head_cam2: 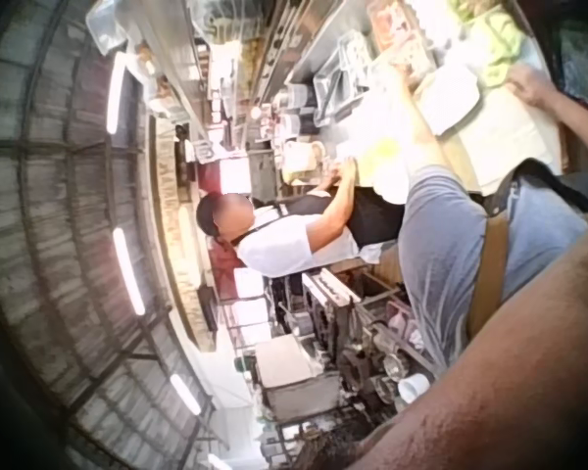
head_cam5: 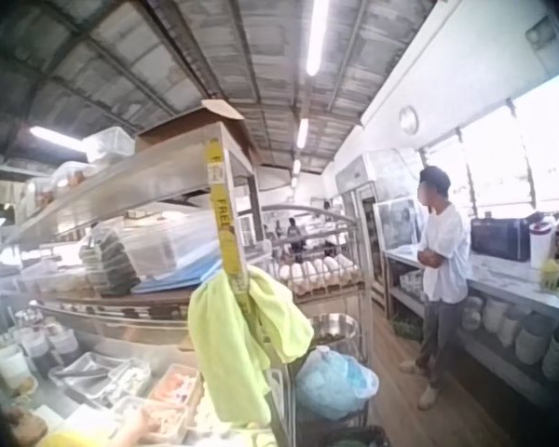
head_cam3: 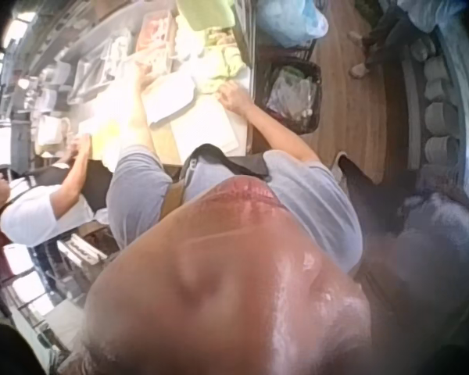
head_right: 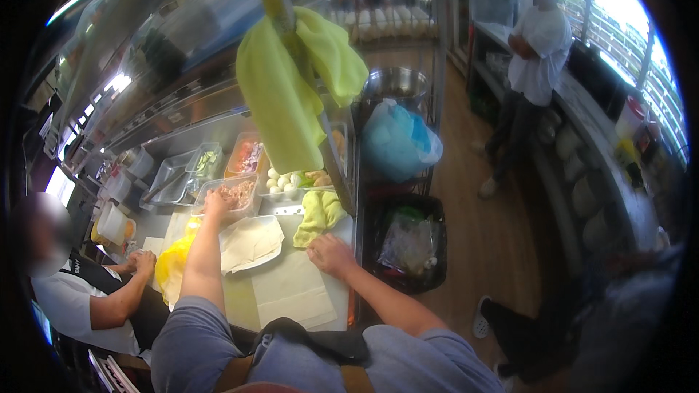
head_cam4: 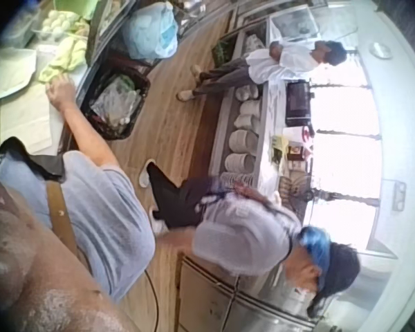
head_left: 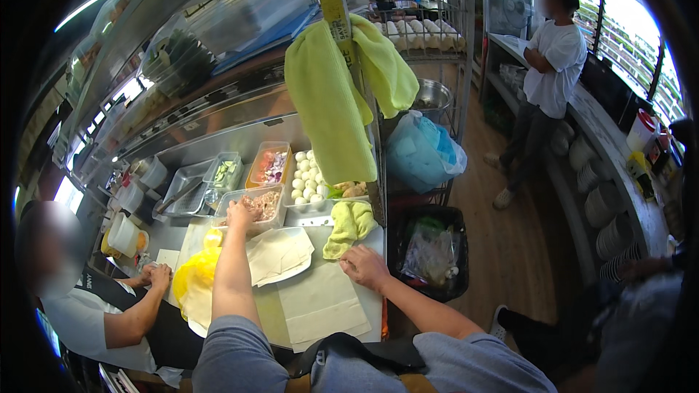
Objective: The person repeatedly scoops a meat filling onto thin square wrappers, rolls them into cylindrical spring rolls, and places the finished rolls on a tray. The process is continuous and repetitive throughout the clip.
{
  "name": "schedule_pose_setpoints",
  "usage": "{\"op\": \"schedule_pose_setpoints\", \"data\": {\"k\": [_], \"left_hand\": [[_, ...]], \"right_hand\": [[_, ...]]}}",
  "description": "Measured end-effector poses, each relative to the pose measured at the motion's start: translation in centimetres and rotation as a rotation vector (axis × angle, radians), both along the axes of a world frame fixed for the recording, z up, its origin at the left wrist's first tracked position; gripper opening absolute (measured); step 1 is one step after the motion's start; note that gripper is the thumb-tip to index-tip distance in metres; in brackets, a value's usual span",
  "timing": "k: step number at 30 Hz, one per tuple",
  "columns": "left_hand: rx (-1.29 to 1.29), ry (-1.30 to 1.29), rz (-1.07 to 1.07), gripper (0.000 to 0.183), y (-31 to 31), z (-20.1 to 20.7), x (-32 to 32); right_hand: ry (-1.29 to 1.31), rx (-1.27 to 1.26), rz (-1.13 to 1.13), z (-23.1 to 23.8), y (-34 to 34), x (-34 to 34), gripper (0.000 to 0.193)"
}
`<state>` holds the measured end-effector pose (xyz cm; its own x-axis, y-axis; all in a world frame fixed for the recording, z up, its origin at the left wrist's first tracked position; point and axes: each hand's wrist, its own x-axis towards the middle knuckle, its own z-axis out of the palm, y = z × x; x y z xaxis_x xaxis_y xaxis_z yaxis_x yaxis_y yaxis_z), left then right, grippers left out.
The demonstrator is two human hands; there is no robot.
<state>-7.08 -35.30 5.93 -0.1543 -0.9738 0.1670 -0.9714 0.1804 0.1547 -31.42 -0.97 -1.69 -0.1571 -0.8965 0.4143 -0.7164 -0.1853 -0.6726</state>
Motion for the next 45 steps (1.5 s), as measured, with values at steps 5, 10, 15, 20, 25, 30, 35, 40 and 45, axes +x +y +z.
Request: {"op": "schedule_pose_setpoints", "data": {"k": [5,10,15,20,25,30,35,40,45], "left_hand": [[0.225,-0.062,-0.014,0.079,-5.7,-0.9,5.5],[0.292,-0.096,-0.032,0.074,-3.8,-0.2,1.6],[0.136,-0.195,-0.084,0.062,-6.7,-1.9,6.0],[0.101,-0.279,-0.122,0.062,-8.1,-3.9,4.9],[0.077,-0.302,-0.150,0.052,-7.6,-4.0,4.3],[0.099,-0.296,-0.129,0.052,-6.3,-3.6,4.2],[0.066,-0.160,0.037,0.038,-4.4,-3.2,2.3],[0.008,-0.156,0.002,0.033,-2.6,-1.6,2.8],[0.029,-0.048,0.008,0.032,-1.9,0.2,3.8]], "right_hand": [[0.016,-0.054,0.046,0.5,-0.9,1.6,0.020],[0.034,-0.046,0.002,0.1,-0.2,0.3,0.019],[0.027,-0.054,0.038,0.5,-0.8,1.5,0.019],[0.032,-0.052,0.022,0.4,-0.5,0.9,0.019],[0.044,-0.047,0.019,0.0,-0.6,0.7,0.019],[0.036,-0.051,0.026,-0.1,-0.6,0.8,0.019],[0.022,-0.043,0.029,-0.1,-0.5,0.7,0.021],[0.030,-0.041,0.021,0.0,-0.5,0.8,0.021],[0.045,-0.038,0.029,-0.2,-0.7,0.8,0.021]]}}
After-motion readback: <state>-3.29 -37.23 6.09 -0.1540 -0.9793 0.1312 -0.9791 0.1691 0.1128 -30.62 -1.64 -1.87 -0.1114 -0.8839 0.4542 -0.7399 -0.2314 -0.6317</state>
